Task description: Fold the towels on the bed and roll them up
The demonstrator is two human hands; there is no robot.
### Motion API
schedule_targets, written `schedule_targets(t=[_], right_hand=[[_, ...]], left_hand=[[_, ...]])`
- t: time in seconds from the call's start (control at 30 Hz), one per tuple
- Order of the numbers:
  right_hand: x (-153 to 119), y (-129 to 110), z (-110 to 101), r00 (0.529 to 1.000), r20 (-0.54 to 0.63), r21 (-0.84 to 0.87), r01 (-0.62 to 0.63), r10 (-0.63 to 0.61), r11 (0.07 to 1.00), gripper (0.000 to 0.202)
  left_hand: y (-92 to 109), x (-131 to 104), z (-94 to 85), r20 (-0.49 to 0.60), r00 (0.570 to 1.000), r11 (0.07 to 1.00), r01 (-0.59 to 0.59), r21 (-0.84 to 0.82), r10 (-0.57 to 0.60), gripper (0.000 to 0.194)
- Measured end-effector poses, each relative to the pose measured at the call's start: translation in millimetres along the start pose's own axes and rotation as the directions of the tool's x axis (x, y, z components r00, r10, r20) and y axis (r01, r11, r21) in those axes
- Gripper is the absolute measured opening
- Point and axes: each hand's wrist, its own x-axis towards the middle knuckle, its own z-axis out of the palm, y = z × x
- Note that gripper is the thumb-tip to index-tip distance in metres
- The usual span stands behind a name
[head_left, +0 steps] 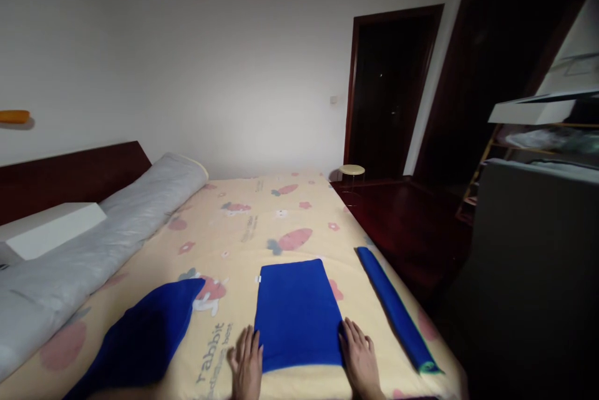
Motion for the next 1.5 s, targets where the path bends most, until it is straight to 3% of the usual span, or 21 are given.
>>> schedule_targets(t=[0.2,0.27,0.33,0.43,0.53,0.6,0.73,0.87,1.07,1.2,1.4,1.5], right_hand=[[-3,2,-10,1.000,0.007,-0.028,0.010,-0.010,1.000,0.045],[-2,1,-13,1.000,0.006,-0.043,0.016,-0.015,0.999,0.043],[-1,0,-18,0.999,-0.007,-0.057,0.033,-0.033,0.998,0.043],[3,-7,-28,0.995,-0.039,-0.049,0.094,-0.096,0.994,0.047],[4,-25,-42,0.970,-0.033,0.029,0.240,-0.239,0.970,0.050],[0,-42,-51,0.929,0.017,0.115,0.365,-0.369,0.924,0.048],[-14,-66,-58,0.860,0.132,0.232,0.457,-0.493,0.859,0.051],[-19,-57,-54,0.892,0.159,0.214,0.387,-0.423,0.897,0.046],[-15,-28,-53,0.942,0.099,0.220,0.292,-0.319,0.931,0.032],[-15,-19,-60,0.965,0.101,0.117,0.231,-0.243,0.966,0.026],[-13,-3,-72,0.967,0.200,0.048,0.149,-0.156,0.988,0.035],[-13,1,-74,0.967,0.224,0.046,0.116,-0.123,0.992,0.035]], left_hand=[[-1,-7,-18.4,-0.008,0.994,0.994,0.105,-0.038,-0.105,0.040],[11,-12,-24.7,-0.033,0.999,0.997,0.030,-0.076,-0.032,0.038],[31,-21,-27.0,-0.026,0.992,0.980,-0.129,-0.155,0.126,0.035],[67,-38,-23.6,-0.021,0.934,0.890,-0.346,-0.297,0.356,0.042],[93,-48,-19.4,-0.012,0.916,0.860,-0.382,-0.339,0.402,0.052],[98,-48,-20.1,0.012,0.915,0.862,-0.375,-0.342,0.403,0.052],[88,-36,-32.6,0.082,0.892,0.835,-0.381,-0.397,0.445,0.051],[67,-19,-49.1,0.142,0.843,0.773,-0.391,-0.500,0.519,0.051],[27,-10,-53.7,0.118,0.915,0.840,-0.294,-0.456,0.385,0.045],[6,-14,-52.4,0.133,0.950,0.904,-0.219,-0.366,0.284,0.041],[-7,-21,-57.0,0.168,0.984,0.985,-0.030,-0.172,0.059,0.036],[-9,-21,-60.3,0.177,0.984,0.987,-0.002,-0.160,0.031,0.038]])
